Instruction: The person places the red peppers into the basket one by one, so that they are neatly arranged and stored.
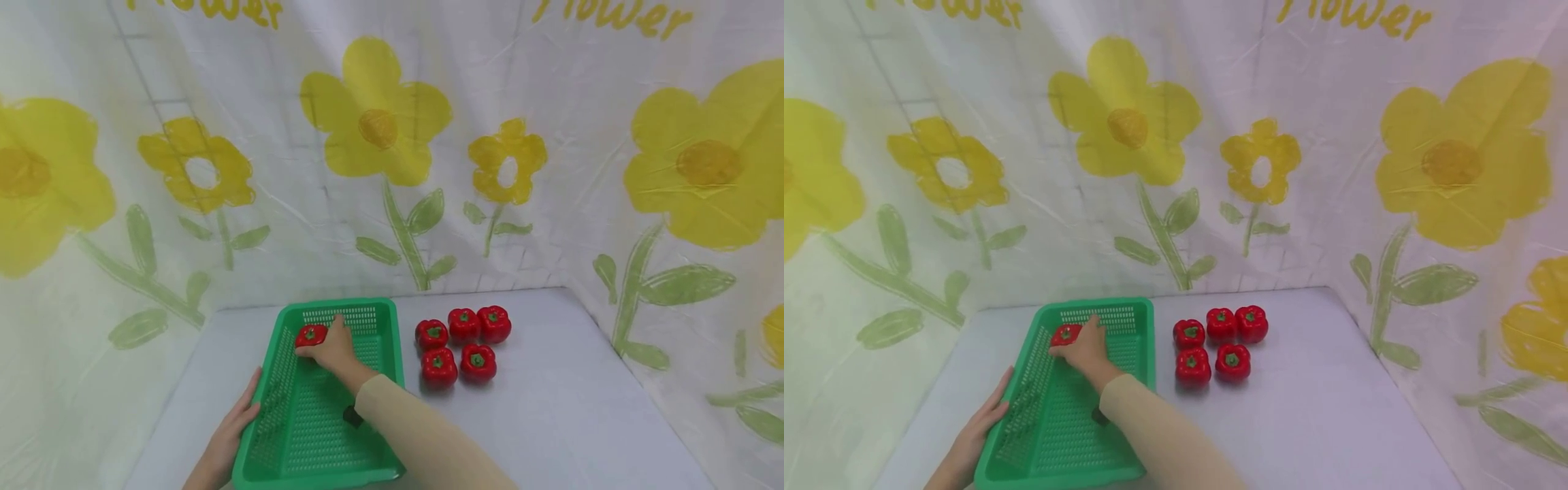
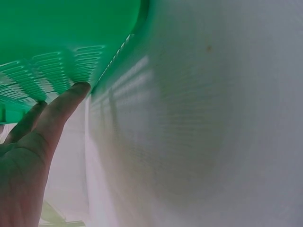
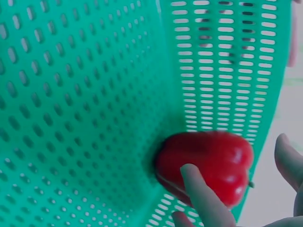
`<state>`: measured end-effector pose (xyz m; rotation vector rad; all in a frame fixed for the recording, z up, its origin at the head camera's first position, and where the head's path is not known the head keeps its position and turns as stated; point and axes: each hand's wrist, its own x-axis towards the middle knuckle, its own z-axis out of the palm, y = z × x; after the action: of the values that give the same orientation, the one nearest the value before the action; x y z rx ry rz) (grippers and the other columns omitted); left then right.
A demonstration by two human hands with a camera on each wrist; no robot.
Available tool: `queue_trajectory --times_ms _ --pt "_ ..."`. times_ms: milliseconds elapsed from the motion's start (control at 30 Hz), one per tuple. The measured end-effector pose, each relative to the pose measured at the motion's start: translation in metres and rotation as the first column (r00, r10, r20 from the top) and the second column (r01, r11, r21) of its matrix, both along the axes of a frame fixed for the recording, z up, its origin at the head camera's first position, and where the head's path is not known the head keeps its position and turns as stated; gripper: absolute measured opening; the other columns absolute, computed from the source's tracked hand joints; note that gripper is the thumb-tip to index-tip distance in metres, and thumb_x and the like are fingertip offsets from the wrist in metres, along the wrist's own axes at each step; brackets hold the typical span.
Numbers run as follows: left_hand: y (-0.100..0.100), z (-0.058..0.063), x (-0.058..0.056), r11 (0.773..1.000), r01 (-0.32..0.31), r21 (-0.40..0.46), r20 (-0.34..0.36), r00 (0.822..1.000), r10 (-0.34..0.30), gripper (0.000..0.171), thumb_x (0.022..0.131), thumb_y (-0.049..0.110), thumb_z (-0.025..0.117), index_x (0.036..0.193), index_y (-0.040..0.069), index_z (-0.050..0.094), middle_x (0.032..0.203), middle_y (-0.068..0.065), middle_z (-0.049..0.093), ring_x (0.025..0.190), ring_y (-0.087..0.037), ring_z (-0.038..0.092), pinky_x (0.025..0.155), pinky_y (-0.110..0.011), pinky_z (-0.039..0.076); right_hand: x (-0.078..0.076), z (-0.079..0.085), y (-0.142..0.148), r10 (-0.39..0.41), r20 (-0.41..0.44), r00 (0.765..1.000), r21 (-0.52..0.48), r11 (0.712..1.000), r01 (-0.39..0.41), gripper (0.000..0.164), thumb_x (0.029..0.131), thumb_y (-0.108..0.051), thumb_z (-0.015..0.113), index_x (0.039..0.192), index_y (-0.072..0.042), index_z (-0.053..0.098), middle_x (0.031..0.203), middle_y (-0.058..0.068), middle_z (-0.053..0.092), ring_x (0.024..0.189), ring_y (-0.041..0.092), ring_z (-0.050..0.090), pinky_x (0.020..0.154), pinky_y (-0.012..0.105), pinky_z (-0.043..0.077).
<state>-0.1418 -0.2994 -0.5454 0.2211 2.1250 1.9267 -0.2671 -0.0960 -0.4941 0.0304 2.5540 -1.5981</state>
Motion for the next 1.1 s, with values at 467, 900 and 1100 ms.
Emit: queue_trajectory --times_ms 467,900,1100 --pt "-0.004 0.000 0.006 0.996 -0.082 0.022 0.012 0.997 0.082 0.057 0.112 0.037 0.028 0.162 0.037 0.002 0.168 0.015 -0.012 0.124 0.034 0.017 0.092 0.002 0.026 0.006 0.028 0.010 0.014 -0.002 1.000 -0.067 0.998 -0.014 0.100 0.078 -0.035 0.089 0.152 -0.006 0.030 0.144 0.018 0.051 0.134 0.034 0.047 0.103 0.050 0.050" --pt "0.001 0.004 0.003 0.999 -0.037 0.011 0.094 0.995 0.036 0.059 0.111 0.044 0.029 0.161 0.043 -0.002 0.169 0.006 -0.015 0.119 0.032 0.023 0.098 -0.011 0.033 0.016 0.050 0.048 0.033 -0.053 0.998 -0.242 0.969 -0.045 0.103 0.078 -0.037 0.089 0.156 -0.012 0.028 0.150 0.021 0.046 0.130 0.038 0.052 0.094 0.048 0.055" --pt "0.001 0.004 0.003 0.999 -0.041 0.009 0.102 0.994 0.040 0.059 0.110 0.045 0.028 0.161 0.043 -0.002 0.169 0.008 -0.015 0.121 0.032 0.020 0.105 -0.016 0.030 0.024 0.066 0.068 0.034 -0.069 0.997 -0.315 0.948 -0.054 0.101 0.077 -0.041 0.089 0.155 -0.017 0.029 0.149 0.017 0.047 0.131 0.038 0.052 0.085 0.039 0.059"
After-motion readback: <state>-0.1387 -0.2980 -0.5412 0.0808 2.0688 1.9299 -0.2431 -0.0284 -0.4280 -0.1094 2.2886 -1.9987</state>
